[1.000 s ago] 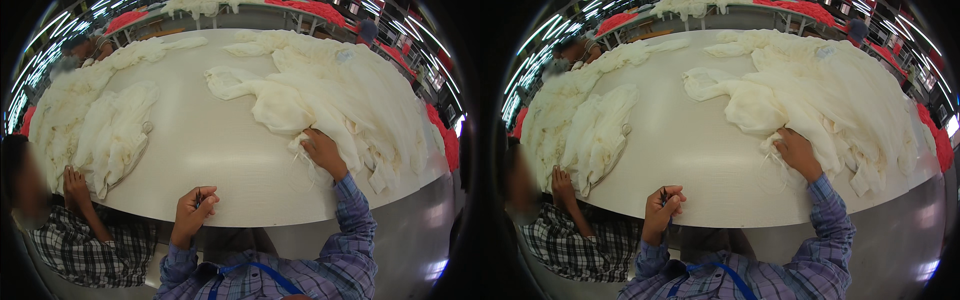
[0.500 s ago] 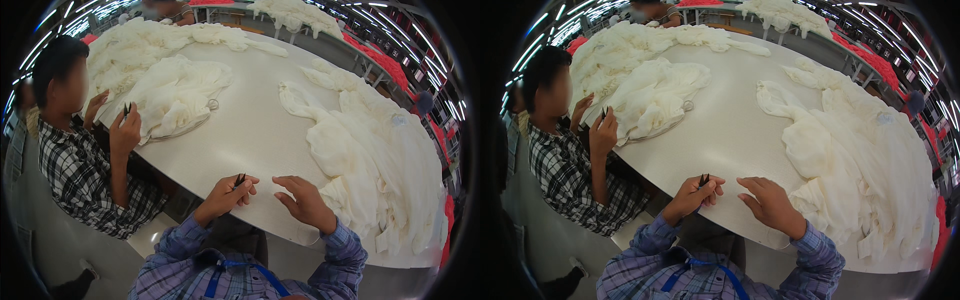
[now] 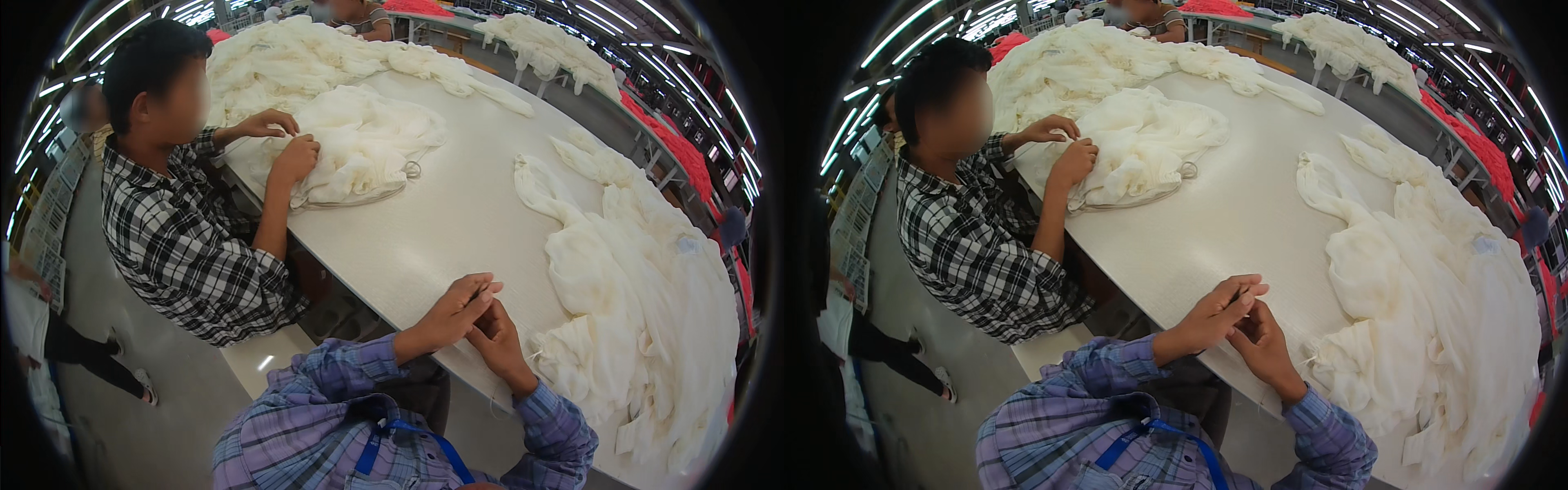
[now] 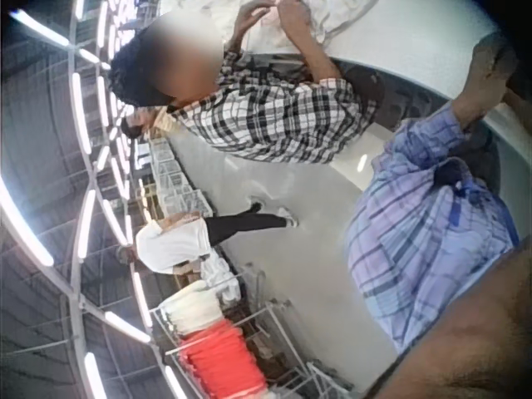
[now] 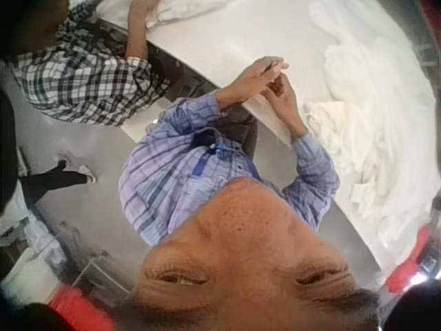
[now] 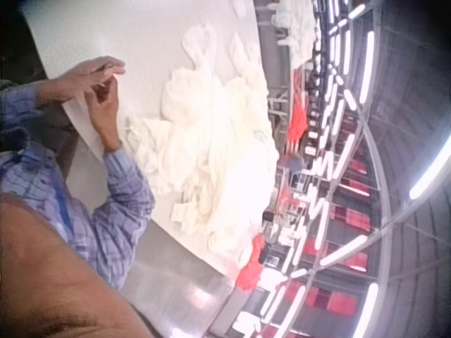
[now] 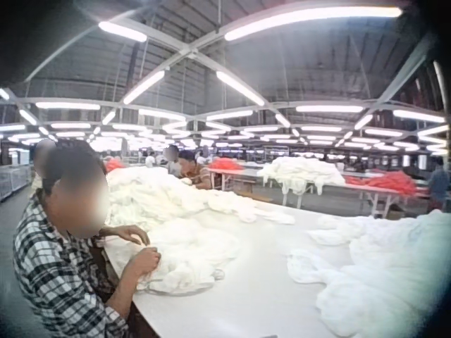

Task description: The person uses small scissors to trim loose threads and edges from white fabric pieces on a large table. They repeatedly pick up fabric, snip threads, and place the pieces back on the table.

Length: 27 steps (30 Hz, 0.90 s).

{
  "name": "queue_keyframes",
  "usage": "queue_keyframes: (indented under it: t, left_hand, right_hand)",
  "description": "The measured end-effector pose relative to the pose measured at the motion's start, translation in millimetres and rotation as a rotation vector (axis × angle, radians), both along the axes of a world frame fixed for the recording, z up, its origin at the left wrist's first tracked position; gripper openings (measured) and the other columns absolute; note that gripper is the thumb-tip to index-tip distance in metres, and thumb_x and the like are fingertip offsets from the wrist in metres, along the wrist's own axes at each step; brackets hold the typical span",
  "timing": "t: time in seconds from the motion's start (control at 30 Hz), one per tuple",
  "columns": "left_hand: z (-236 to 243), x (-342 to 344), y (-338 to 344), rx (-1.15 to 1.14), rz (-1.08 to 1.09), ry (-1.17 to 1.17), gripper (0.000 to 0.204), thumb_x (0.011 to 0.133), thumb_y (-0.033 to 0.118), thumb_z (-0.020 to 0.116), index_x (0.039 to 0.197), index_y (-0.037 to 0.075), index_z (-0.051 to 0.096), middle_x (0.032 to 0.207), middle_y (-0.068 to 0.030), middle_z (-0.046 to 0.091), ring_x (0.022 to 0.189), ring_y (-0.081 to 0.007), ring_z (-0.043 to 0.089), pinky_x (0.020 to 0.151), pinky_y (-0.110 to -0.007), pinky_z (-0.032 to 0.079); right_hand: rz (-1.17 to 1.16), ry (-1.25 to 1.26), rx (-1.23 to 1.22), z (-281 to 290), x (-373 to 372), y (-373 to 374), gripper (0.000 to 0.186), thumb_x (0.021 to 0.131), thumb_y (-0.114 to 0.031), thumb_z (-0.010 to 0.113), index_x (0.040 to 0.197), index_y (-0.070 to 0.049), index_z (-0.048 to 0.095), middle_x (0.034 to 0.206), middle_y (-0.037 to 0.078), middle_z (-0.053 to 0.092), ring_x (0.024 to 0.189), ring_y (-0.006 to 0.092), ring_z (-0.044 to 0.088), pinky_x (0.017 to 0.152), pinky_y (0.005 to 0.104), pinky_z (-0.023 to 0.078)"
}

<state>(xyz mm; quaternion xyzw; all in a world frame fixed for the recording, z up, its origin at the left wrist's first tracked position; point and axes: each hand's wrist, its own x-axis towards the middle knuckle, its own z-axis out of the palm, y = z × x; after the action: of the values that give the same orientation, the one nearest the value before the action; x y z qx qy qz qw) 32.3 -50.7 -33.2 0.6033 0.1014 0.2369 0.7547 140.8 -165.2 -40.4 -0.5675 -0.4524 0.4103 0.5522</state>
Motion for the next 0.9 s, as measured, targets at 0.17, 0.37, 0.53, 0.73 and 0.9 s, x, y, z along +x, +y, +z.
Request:
queue_keyframes:
  t: [0.17,0.37,0.53,0.73,0.9]
  left_hand:
    - [19,25,5,0.193,-0.095,0.167,0.047,0.107,0.033,0.043,0.141,-0.001,0.045,0.116,-0.0097,0.062,0.103,-0.0101,0.056,0.080,-0.024,0.048]
    - [-13,31,8,-0.017,-0.208,0.016,0.046,0.105,0.033,0.049,0.140,0.002,0.048,0.108,-0.0043,0.062,0.093,-0.0085,0.054,0.077,-0.025,0.047]
    - [-22,21,-1,0.552,-0.010,0.023,0.058,0.094,0.016,0.064,0.145,0.002,0.041,0.107,-0.0090,0.063,0.093,-0.0132,0.059,0.080,-0.027,0.048]
    - [10,-26,-17,0.218,-0.381,0.205,0.053,0.093,0.009,0.060,0.143,0.005,0.043,0.086,-0.0038,0.058,0.075,-0.0114,0.057,0.071,-0.029,0.047]
    - [5,-72,-7,0.350,-0.412,0.089,0.043,0.094,0.012,0.060,0.136,0.004,0.053,0.087,-0.0031,0.065,0.074,-0.0080,0.060,0.063,-0.023,0.047]
  right_hand:
    - [-0.079,0.118,0.036,-9,12,-4,0.023,0.102,-0.015,0.054,0.121,-0.003,0.057,0.098,0.002,0.066,0.084,0.0093,0.062,0.075,0.0243,0.052]
    - [-0.296,0.373,0.070,-11,21,1,0.018,0.104,-0.025,0.053,0.110,-0.009,0.058,0.092,-0.002,0.063,0.077,0.0045,0.059,0.064,0.0202,0.050]
    - [-0.425,0.339,0.281,-31,46,2,0.020,0.105,-0.030,0.052,0.106,-0.010,0.057,0.093,-0.002,0.062,0.078,0.0047,0.056,0.068,0.0208,0.047]
    - [-0.634,0.314,0.279,-16,59,-5,0.023,0.105,-0.031,0.051,0.108,-0.008,0.054,0.098,0.003,0.062,0.090,0.0103,0.060,0.077,0.0246,0.049]
    - [-0.639,0.318,0.222,-15,53,-7,0.026,0.103,-0.035,0.053,0.110,-0.010,0.052,0.092,0.002,0.060,0.086,0.0135,0.061,0.076,0.0292,0.051]
